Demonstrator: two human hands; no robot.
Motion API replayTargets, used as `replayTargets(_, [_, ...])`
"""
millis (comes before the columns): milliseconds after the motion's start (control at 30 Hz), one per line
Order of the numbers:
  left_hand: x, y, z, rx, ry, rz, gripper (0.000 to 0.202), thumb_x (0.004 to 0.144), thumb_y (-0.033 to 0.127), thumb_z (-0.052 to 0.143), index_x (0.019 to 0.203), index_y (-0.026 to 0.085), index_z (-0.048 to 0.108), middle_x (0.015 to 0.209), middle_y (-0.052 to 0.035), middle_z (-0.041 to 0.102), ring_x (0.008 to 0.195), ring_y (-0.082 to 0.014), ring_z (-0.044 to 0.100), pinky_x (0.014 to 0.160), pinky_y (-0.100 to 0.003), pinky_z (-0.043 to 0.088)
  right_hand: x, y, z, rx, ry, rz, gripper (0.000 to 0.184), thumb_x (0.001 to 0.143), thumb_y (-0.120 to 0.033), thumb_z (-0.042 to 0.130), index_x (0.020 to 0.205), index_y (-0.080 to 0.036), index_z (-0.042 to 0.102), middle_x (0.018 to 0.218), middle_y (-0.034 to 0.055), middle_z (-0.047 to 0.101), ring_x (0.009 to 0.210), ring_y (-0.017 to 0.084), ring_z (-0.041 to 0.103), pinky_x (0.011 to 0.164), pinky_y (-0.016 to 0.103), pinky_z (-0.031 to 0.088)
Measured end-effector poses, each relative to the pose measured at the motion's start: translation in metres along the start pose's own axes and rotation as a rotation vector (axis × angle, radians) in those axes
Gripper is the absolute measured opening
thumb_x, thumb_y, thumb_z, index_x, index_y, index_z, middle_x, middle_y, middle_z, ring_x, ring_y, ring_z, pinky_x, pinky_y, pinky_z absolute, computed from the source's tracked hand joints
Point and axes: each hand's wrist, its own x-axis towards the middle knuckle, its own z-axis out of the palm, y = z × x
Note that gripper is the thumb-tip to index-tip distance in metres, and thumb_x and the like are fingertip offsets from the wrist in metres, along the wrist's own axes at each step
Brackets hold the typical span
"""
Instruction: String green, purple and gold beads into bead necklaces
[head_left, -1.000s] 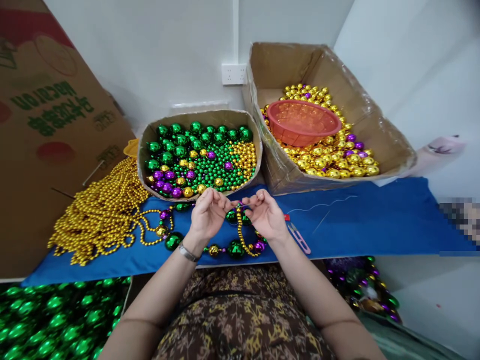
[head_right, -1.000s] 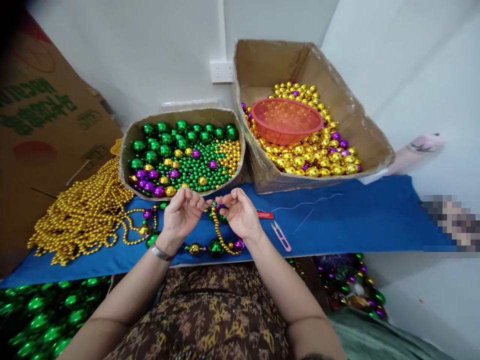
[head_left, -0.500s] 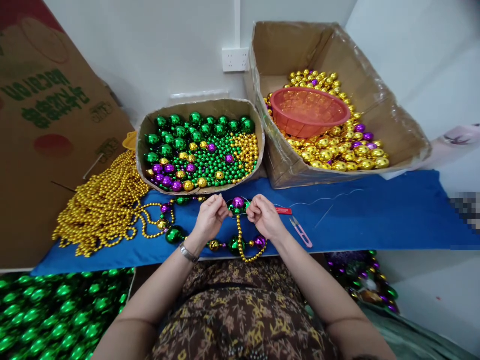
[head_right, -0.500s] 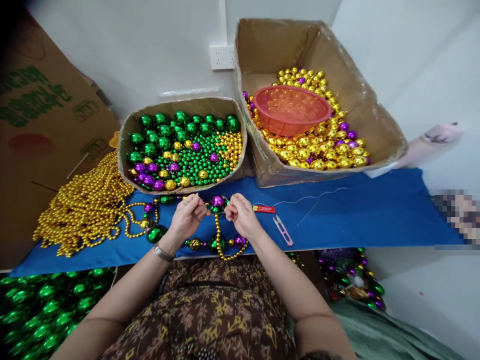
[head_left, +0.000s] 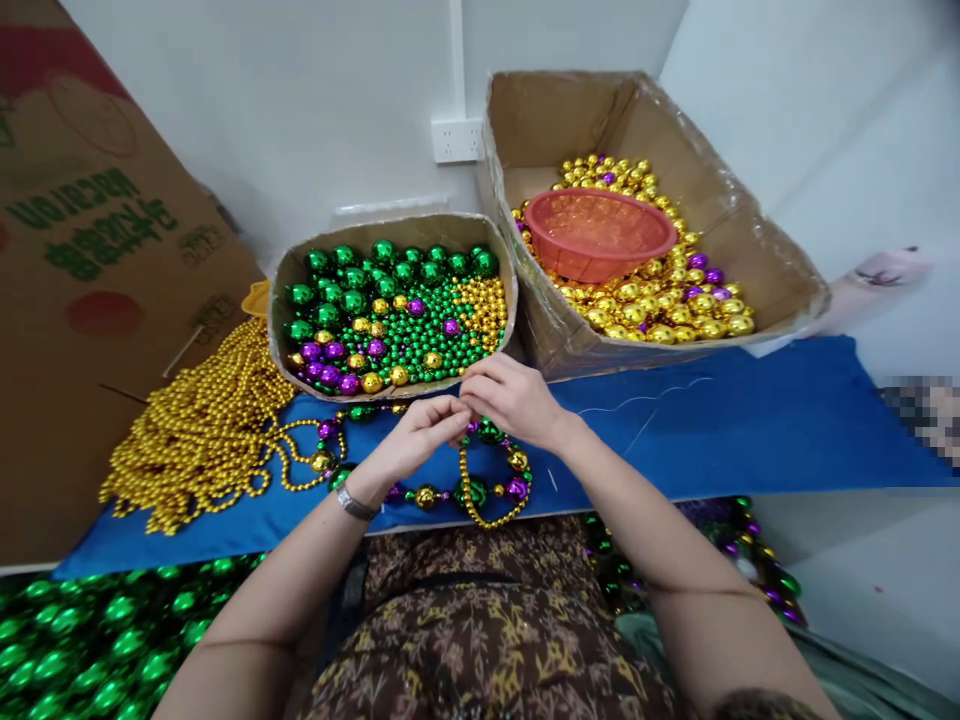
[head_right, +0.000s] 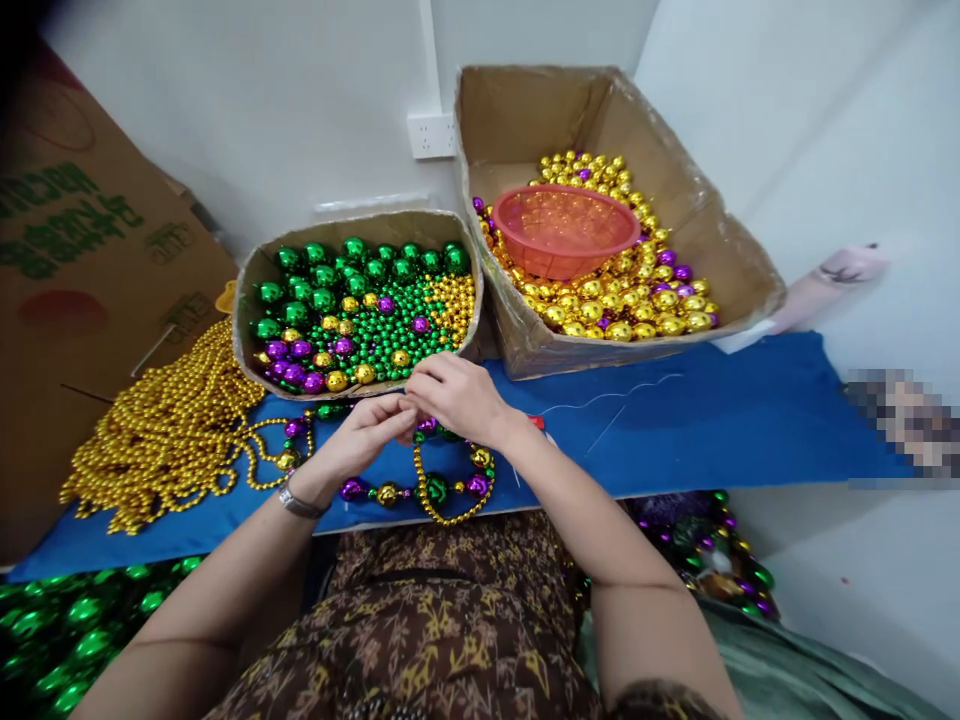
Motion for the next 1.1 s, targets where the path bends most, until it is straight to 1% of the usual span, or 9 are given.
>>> replayTargets(67, [-0.001, 0.000, 0.001, -0.047, 0.034, -0.005, 0.026, 0.083, 0.039, 0.066, 0.079, 0.014, 0.066, 0.063, 0.0005, 0.055, 0.058, -0.0089, 0.048, 0.057, -0.022, 0.042, 0.005, 0.002, 0.007, 0.008, 0.052, 0.052, 0.019, 0.095, -0.030, 0.049, 0.096, -0.021, 0.065, 0.105, 0.0084, 0.061, 0.100, 0.021, 0.056, 0.088, 0.038, 0.048])
replayTargets(133, [-0.002, -0.001, 0.002, -0.136, 0.080, -0.019, 0.027, 0.083, 0.040, 0.066, 0.082, 0.014, 0.066, 0.063, 0.0002, 0.056, 0.056, -0.0088, 0.049, 0.056, -0.022, 0.043, 0.002, 0.002, 0.013, 0.040, 0.180, 0.138, 0.018, 0.095, -0.027, 0.049, 0.104, -0.021, 0.063, 0.111, 0.0094, 0.059, 0.103, 0.021, 0.056, 0.089, 0.037, 0.048])
replayTargets(200, [-0.004, -0.002, 0.001, -0.205, 0.102, -0.030, 0.026, 0.083, 0.040, 0.067, 0.083, 0.014, 0.067, 0.063, -0.0003, 0.056, 0.055, -0.0088, 0.050, 0.056, -0.022, 0.045, -0.008, 0.000, 0.016, 0.117, 0.266, 0.189, 0.019, 0.095, -0.026, 0.047, 0.105, -0.021, 0.063, 0.107, 0.0084, 0.061, 0.101, 0.019, 0.058, 0.088, 0.035, 0.049])
replayTargets(433, [-0.004, -0.004, -0.001, -0.207, 0.124, -0.009, 0.023, 0.082, 0.038, 0.068, 0.081, 0.015, 0.068, 0.063, -0.0004, 0.058, 0.056, -0.0089, 0.053, 0.056, -0.022, 0.047, -0.033, -0.005, 0.031, 0.268, 0.128, 0.199, 0.019, 0.096, -0.028, 0.048, 0.099, -0.022, 0.066, 0.093, 0.0050, 0.068, 0.090, 0.017, 0.063, 0.084, 0.031, 0.049])
replayTargets(667, [-0.004, -0.009, 0.000, 0.080, 0.227, 0.101, 0.025, 0.085, 0.039, 0.063, 0.089, 0.015, 0.069, 0.063, 0.0007, 0.058, 0.055, -0.0095, 0.056, 0.055, -0.022, 0.049, -0.038, -0.017, 0.034, 0.366, 0.157, 0.367, 0.021, 0.093, -0.031, 0.053, 0.091, -0.021, 0.070, 0.086, 0.0046, 0.066, 0.081, 0.015, 0.063, 0.077, 0.029, 0.049])
replayTargets(800, [-0.003, -0.008, 0.000, 0.137, 0.276, 0.116, 0.025, 0.083, 0.040, 0.065, 0.090, 0.016, 0.069, 0.067, -0.0008, 0.063, 0.055, -0.0107, 0.058, 0.052, -0.022, 0.051, -0.042, -0.021, 0.038, 0.662, 0.080, 0.549, 0.023, 0.090, -0.037, 0.055, 0.098, -0.020, 0.069, 0.084, 0.0029, 0.067, 0.071, 0.014, 0.066, 0.065, 0.026, 0.051])
replayTargets(933, [-0.002, -0.005, -0.001, 0.228, 0.306, 0.163, 0.023, 0.081, 0.037, 0.067, 0.091, 0.017, 0.071, 0.080, -0.0037, 0.069, 0.060, -0.0121, 0.061, 0.052, -0.023, 0.052, -0.040, -0.027, 0.047, 1.022, 0.049, 0.727, 0.030, 0.081, -0.038, 0.064, 0.104, -0.020, 0.059, 0.075, -0.0008, 0.067, 0.063, 0.012, 0.065, 0.053, 0.021, 0.048])
replayTargets(1000, [-0.002, -0.005, -0.002, 0.298, 0.322, 0.206, 0.020, 0.081, 0.035, 0.068, 0.089, 0.018, 0.072, 0.084, -0.0048, 0.070, 0.065, -0.0137, 0.063, 0.057, -0.024, 0.052, -0.036, -0.029, 0.053, 1.092, 0.075, 0.764, 0.031, 0.078, -0.037, 0.067, 0.101, -0.020, 0.054, 0.072, -0.0027, 0.067, 0.060, 0.010, 0.063, 0.051, 0.019, 0.046])
replayTargets(1100, [-0.004, -0.005, -0.003, 0.412, 0.330, 0.301, 0.015, 0.081, 0.031, 0.068, 0.087, 0.019, 0.074, 0.085, -0.0062, 0.070, 0.078, -0.0170, 0.063, 0.069, -0.028, 0.052, -0.030, -0.028, 0.063, 1.064, 0.129, 0.730, 0.029, 0.078, -0.034, 0.067, 0.100, -0.021, 0.053, 0.069, -0.0039, 0.066, 0.060, 0.011, 0.062, 0.055, 0.021, 0.047])
